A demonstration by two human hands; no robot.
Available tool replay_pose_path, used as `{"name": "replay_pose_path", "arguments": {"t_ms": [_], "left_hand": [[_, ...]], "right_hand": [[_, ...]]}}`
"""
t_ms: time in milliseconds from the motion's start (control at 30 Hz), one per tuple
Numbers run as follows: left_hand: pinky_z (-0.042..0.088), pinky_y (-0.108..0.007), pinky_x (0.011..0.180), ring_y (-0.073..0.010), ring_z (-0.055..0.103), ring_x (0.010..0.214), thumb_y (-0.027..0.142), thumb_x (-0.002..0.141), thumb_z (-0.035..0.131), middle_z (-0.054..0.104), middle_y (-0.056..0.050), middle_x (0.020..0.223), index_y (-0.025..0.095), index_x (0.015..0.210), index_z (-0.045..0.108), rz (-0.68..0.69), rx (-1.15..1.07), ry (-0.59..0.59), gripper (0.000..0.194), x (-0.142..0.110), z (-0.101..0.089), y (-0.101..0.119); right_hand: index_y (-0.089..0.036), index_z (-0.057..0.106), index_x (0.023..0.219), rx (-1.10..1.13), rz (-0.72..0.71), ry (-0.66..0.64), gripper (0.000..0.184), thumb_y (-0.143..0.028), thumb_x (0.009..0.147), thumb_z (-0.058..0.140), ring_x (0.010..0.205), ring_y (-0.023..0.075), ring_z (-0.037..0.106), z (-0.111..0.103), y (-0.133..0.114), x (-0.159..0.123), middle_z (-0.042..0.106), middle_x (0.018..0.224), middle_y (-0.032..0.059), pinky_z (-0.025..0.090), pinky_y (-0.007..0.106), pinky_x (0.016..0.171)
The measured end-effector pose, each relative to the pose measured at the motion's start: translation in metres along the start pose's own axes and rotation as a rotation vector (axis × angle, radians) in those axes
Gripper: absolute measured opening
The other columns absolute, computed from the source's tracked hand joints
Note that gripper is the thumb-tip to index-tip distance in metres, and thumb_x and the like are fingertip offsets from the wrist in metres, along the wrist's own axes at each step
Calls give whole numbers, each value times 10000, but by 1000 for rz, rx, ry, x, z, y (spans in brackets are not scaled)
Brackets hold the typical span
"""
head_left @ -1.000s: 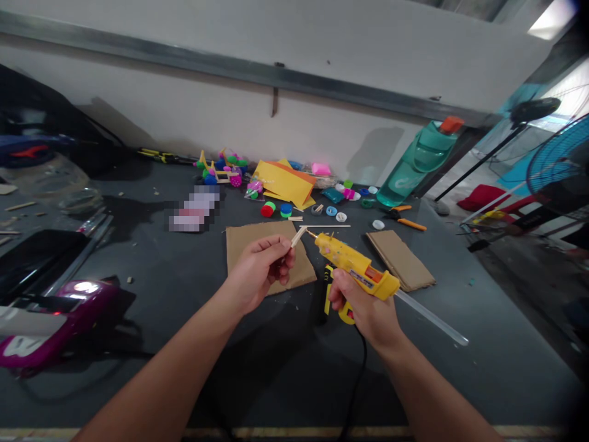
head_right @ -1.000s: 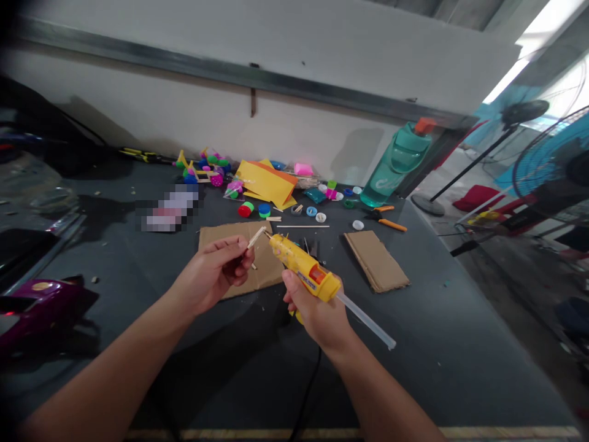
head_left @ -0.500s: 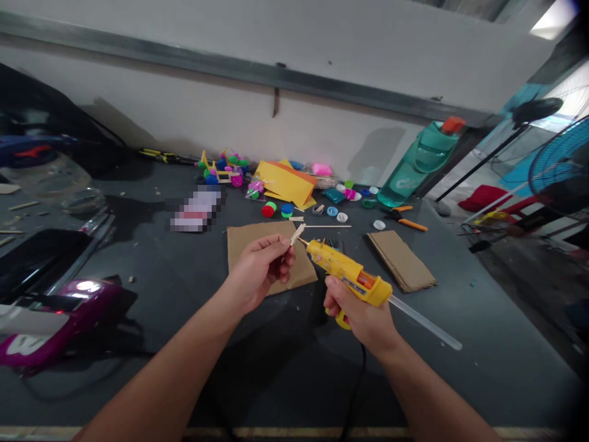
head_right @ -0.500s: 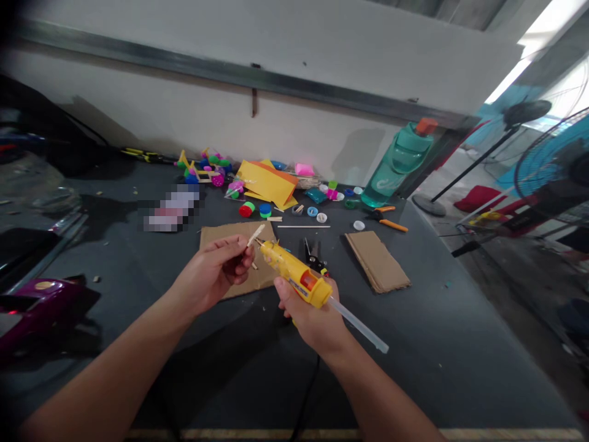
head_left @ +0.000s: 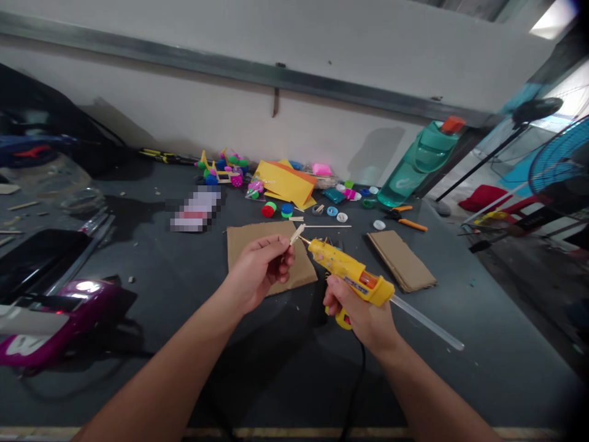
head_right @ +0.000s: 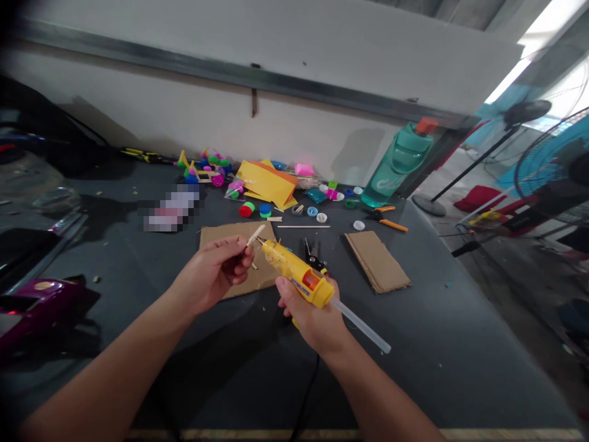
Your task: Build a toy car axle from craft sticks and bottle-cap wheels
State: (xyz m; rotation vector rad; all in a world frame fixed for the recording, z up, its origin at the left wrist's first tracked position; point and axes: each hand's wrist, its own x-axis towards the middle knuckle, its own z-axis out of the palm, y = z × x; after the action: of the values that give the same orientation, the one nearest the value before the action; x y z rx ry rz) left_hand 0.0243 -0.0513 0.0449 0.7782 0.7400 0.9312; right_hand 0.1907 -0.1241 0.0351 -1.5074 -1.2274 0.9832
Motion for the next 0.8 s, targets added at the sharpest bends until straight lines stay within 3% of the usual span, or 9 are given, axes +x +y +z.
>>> {"name": "replay_pose_path", "arguments": {"t_ms": [433, 800], "left_hand": [[331, -162, 391, -52, 407, 436, 222, 810, 568, 493, 0, 564, 127, 626, 564, 15, 44, 24, 207, 1, -1, -2], [322, -167, 393, -55, 390, 444, 195, 813, 546, 476, -4, 568, 122, 620, 562, -8, 18, -30, 208, -1, -1, 0]], "right_hand": [[-162, 584, 590, 16, 41, 24, 372, -506, 719, 639, 427, 91, 548, 1, 2, 0, 586, 503, 2, 472, 198, 432], [-163, 579, 553, 30, 85, 94, 379, -515, 682, 636, 414, 92, 538, 1, -5, 2, 568, 475, 3, 461, 205, 426]]}}
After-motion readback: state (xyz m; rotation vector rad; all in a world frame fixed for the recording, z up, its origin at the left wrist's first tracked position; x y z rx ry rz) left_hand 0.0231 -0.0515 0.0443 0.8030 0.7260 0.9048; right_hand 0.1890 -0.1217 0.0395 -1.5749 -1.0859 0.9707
